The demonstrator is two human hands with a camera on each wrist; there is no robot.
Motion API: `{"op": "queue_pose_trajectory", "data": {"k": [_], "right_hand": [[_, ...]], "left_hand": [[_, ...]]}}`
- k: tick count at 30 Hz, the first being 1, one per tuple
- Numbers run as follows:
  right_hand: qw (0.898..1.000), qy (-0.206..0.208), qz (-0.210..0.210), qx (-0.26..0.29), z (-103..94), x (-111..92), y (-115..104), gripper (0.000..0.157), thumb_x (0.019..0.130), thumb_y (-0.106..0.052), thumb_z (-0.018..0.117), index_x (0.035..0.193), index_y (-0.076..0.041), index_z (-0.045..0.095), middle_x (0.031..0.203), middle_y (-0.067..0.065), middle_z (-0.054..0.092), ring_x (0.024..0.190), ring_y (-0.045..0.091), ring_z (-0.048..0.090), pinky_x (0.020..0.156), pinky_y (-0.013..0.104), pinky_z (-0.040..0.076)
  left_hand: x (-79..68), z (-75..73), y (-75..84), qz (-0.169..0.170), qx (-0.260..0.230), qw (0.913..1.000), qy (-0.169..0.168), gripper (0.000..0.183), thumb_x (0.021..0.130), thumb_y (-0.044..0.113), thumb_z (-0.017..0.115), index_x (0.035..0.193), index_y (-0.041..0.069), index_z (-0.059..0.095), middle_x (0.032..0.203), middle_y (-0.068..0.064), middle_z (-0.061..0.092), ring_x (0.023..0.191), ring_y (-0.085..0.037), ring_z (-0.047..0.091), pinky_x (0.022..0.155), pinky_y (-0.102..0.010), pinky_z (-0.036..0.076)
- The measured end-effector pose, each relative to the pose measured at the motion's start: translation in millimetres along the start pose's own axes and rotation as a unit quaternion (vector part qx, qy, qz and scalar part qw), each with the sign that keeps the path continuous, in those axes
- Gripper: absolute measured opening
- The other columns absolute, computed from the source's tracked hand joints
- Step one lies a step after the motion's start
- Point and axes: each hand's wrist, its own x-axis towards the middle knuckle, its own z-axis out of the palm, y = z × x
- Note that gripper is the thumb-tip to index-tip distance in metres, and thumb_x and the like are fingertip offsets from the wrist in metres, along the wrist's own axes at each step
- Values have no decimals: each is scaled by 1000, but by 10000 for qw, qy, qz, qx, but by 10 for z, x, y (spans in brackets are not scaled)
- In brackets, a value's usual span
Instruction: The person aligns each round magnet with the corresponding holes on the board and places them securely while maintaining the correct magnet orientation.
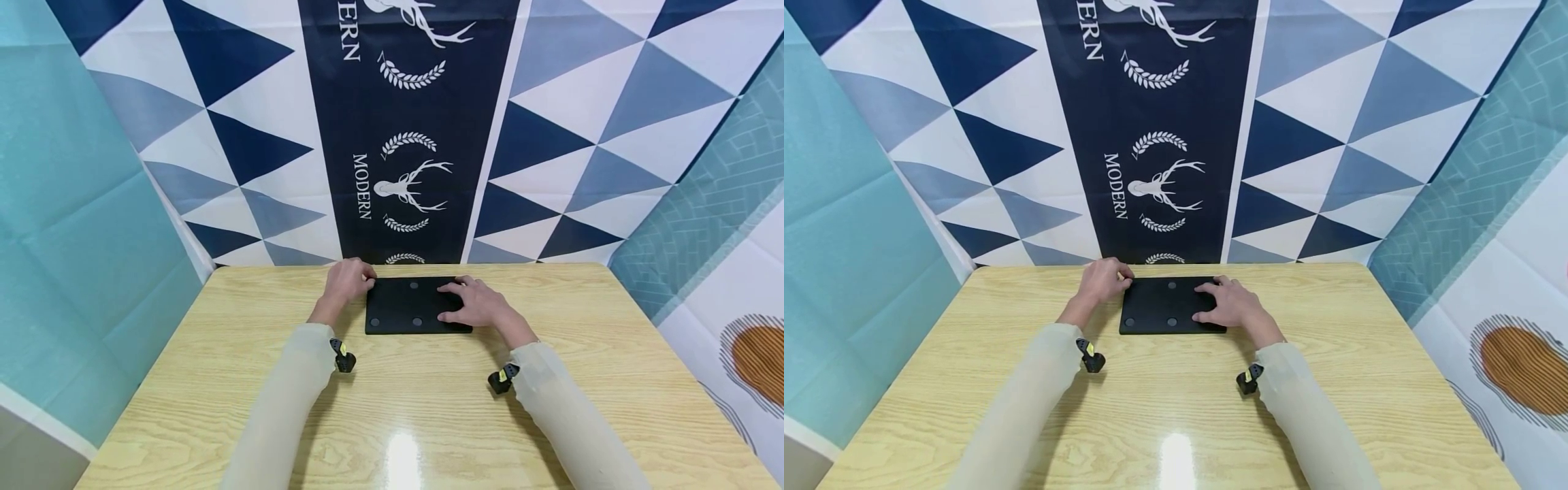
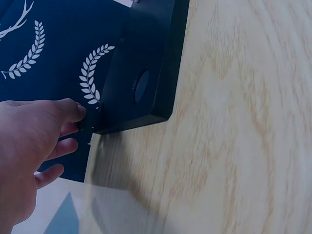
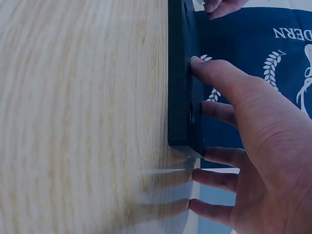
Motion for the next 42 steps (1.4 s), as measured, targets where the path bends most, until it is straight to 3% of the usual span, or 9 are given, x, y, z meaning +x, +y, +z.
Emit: {"op": "queue_pose_trajectory", "data": {"k": [5,8,16,22,25,29,36,40,42], "right_hand": [[10000,18,4,18,6,0,9,75,100,-61,74,164,-25,60,179,29,38,158,61,45,108,79,54],[10000,31,-26,-13,5,-1,10,75,100,-61,75,164,-25,60,178,30,38,158,62,44,107,79,55],[9999,28,-86,79,2,4,26,76,98,-64,75,163,-25,61,178,30,39,157,63,45,104,80,55],[9997,95,-229,12,71,84,150,81,96,-78,71,160,-31,63,174,30,43,150,63,51,98,76,58],[9998,36,-178,73,30,45,94,80,96,-74,73,161,-29,63,175,30,42,152,63,49,100,77,58],[9999,9,-76,102,3,9,17,76,99,-64,74,163,-26,61,178,29,39,156,62,46,104,79,56],[10000,21,-11,-7,3,-9,-19,75,101,-61,74,165,-25,59,179,29,38,158,61,45,104,79,56],[10000,12,-18,-8,9,-8,-21,75,101,-62,73,165,-25,59,179,28,38,159,60,44,104,79,56],[10000,19,-24,-27,10,-5,-18,76,101,-63,73,165,-26,59,179,28,38,159,60,44,104,79,55]], "left_hand": [[128,248,-97,-122,-320,9994,93,15,101,27,81,111,31,91,115,8,88,105,-20,80,87,-42,65],[126,236,-54,-154,-415,9989,-150,18,104,31,79,117,31,90,121,7,87,111,-20,81,93,-43,66],[165,398,-87,-177,-372,9990,-174,18,104,31,79,118,31,90,126,6,86,120,-25,79,102,-48,65],[211,510,-151,-33,-185,9997,-129,18,106,35,80,119,33,90,130,6,84,124,-22,78,105,-47,64],[216,530,-165,15,-127,9999,-101,17,105,34,81,119,32,91,131,7,84,124,-21,79,106,-47,65],[207,540,-167,16,-144,9999,-59,14,105,33,83,116,31,92,131,5,84,125,-21,79,105,-48,66],[174,541,-166,85,-162,9998,69,14,105,34,82,114,31,92,128,3,84,123,-21,79,103,-46,65],[65,385,-63,89,-160,9998,26,15,106,30,81,115,28,92,129,0,85,122,-23,79,102,-47,65],[-41,206,54,49,-170,9998,-59,16,106,27,80,118,24,91,131,-3,84,123,-26,78,104,-48,65]]}}
